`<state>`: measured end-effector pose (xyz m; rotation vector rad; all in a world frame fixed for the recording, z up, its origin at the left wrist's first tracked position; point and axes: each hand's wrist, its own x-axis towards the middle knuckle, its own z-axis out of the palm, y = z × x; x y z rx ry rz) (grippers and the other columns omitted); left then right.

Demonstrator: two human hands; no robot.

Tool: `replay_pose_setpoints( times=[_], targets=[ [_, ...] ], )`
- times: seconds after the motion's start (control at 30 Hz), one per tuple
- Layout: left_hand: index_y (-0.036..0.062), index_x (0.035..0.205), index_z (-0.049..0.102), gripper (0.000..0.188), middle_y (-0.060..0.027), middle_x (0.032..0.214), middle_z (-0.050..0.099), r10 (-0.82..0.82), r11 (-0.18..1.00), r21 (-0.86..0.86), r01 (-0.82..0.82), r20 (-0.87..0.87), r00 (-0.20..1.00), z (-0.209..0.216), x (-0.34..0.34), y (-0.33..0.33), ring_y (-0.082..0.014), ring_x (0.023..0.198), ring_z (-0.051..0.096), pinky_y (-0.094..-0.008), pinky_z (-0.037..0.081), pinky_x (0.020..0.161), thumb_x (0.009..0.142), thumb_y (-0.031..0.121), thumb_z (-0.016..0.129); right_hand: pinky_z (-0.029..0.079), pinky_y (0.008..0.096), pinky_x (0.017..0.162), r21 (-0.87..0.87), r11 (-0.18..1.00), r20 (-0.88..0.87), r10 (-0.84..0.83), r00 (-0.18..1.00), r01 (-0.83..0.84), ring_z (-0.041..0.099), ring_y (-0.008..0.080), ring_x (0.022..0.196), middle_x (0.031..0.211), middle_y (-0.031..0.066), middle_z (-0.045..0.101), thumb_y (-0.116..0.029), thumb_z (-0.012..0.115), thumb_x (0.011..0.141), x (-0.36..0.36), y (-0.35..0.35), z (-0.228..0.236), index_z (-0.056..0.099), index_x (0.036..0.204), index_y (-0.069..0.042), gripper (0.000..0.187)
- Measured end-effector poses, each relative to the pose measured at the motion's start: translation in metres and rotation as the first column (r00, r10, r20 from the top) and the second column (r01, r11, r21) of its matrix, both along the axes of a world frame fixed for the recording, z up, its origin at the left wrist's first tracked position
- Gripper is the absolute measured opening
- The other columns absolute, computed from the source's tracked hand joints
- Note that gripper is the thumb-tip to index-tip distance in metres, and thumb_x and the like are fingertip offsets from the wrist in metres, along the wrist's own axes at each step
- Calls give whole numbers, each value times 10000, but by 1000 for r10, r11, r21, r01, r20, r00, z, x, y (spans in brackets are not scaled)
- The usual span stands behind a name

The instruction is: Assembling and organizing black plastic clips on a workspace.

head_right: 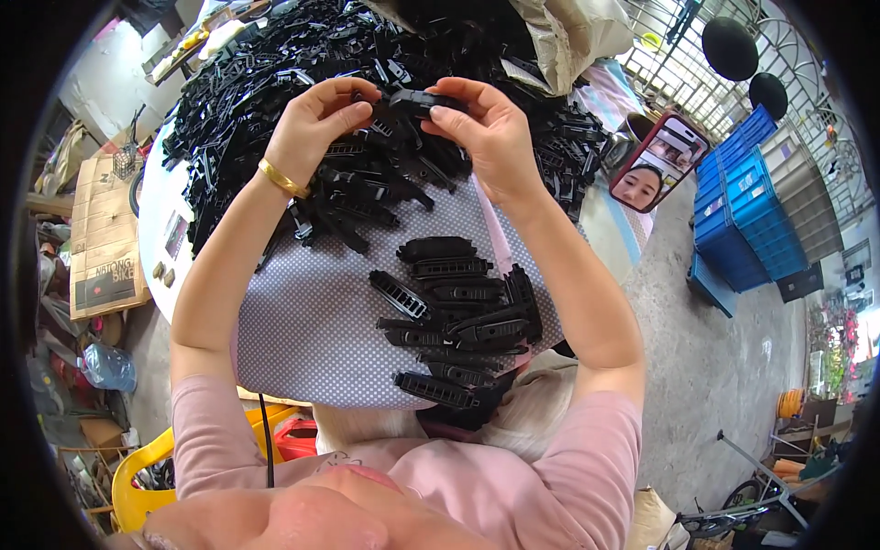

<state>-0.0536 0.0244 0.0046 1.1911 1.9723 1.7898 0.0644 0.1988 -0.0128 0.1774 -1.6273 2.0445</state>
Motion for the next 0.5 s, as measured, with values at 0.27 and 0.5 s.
replay_pose_setpoints(
  times=[0.27,0.5],
  targets=[
    [30,1133,572,260,-51,1051,598,-59,992,121,26,283,957,-11,12,7,-103,948,573,-236,476,859,874,45,543,494,207,666,481,846,19,-272,962,230,612,105,768,915,77,650,-55,651,805,4,-16,-5,580,1118,17,328],
    [42,1152,562,296,-55,1065,595,-77,983,182,21,302,950,-10,21,6,-113,943,581,-250,484,875,858,15,551,485,206,641,650,605,-266,-386,883,460,611,87,716,903,79,673,-39,691,751,4,-18,-8,624,1070,-24,326]
  ],
)
